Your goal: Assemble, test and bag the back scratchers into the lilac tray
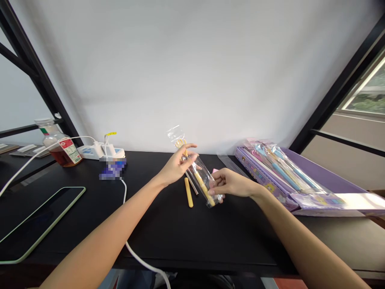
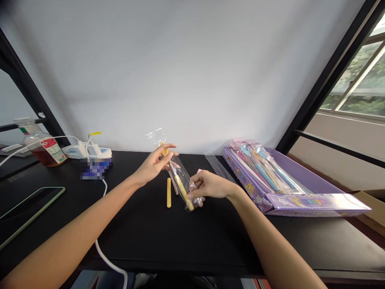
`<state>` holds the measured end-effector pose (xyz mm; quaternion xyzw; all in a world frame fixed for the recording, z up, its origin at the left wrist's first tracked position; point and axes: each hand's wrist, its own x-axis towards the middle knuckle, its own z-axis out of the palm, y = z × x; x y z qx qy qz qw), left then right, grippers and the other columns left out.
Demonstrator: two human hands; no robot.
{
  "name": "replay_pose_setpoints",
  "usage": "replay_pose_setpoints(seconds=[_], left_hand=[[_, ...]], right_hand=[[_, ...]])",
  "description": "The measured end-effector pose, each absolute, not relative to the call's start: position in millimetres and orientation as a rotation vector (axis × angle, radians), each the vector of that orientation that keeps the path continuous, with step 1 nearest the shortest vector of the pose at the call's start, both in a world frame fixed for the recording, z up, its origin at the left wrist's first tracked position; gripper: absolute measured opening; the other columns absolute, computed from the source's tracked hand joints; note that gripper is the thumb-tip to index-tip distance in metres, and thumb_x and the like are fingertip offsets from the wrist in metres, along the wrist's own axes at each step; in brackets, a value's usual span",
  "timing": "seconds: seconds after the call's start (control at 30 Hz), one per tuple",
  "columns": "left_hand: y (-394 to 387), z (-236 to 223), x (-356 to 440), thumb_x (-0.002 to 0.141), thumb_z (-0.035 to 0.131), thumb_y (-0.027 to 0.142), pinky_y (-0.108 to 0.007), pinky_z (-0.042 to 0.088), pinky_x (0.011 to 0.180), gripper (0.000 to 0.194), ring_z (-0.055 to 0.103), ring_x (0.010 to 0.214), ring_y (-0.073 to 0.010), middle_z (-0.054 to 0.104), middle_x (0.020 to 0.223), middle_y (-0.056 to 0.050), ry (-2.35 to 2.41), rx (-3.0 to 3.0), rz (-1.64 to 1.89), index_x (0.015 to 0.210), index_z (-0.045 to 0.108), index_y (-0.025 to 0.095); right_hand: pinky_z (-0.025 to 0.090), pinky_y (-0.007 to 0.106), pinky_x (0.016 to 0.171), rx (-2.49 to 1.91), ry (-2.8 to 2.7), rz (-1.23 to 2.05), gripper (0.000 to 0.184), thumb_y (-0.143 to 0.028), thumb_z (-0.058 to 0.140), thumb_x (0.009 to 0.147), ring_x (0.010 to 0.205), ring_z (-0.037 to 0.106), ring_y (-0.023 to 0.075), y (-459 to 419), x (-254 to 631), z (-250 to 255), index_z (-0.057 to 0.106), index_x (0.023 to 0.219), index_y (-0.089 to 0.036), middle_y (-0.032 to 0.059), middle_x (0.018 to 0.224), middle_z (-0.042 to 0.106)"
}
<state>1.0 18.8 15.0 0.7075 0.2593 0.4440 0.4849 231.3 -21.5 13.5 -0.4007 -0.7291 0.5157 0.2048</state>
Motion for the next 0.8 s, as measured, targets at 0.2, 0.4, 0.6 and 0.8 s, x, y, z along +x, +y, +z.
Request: replay_pose_setpoints(seconds=[0.2, 0.4, 0.6, 0.8], left_hand=[[31.5, 11.1, -10.5, 0.088, 0.069, 0.033, -0.029, 0.059, 0.077, 0.044, 0.066, 0.079, -0.0128, 0.062, 0.106, -0.004, 0.757, 1.773, 1.112, 0.13, 0.059, 0.025], [31.9, -6.9, -1.0, 0.08, 0.076, 0.03, -0.029, 0.057, 0.076, 0.046, 0.064, 0.078, -0.0137, 0.063, 0.097, -0.003, 0.775, 1.861, 1.024, 0.123, 0.061, 0.021], [19.0, -13.5, 11.4, 0.08, 0.078, 0.036, -0.038, 0.052, 0.092, 0.054, 0.065, 0.094, -0.0202, 0.067, 0.101, -0.004, 0.782, 2.153, 0.867, 0.129, 0.06, 0.026], [6.5, -11.0, 12.3, 0.093, 0.061, 0.048, -0.041, 0.048, 0.103, 0.058, 0.052, 0.127, -0.0274, 0.06, 0.122, -0.009, 0.775, 2.335, 0.651, 0.147, 0.047, 0.035]], right_hand=[[0.049, 0.024, 0.053, -1.24, -2.251, 1.716, 0.036, -0.044, 0.088, 0.065, 0.052, 0.061, 0.0124, -20.0, 252.1, 15.0, 0.065, 0.067, -0.016, -0.0006, 0.059, 0.066], [0.042, 0.025, 0.054, -1.326, -2.231, 1.118, 0.035, -0.05, 0.08, 0.073, 0.058, 0.056, 0.0132, -14.6, 257.1, 21.6, 0.07, 0.074, -0.017, -0.0003, 0.061, 0.062], [0.047, 0.033, 0.07, -1.627, -2.051, 0.171, 0.027, -0.045, 0.063, 0.086, 0.079, 0.067, 0.0238, -2.7, 267.2, 9.6, 0.074, 0.088, -0.02, 0.0063, 0.084, 0.075], [0.047, 0.037, 0.083, -1.619, -2.275, 0.049, 0.033, -0.042, 0.062, 0.089, 0.097, 0.068, 0.0288, 4.6, 267.5, -7.3, 0.074, 0.109, -0.02, 0.0093, 0.105, 0.077]])
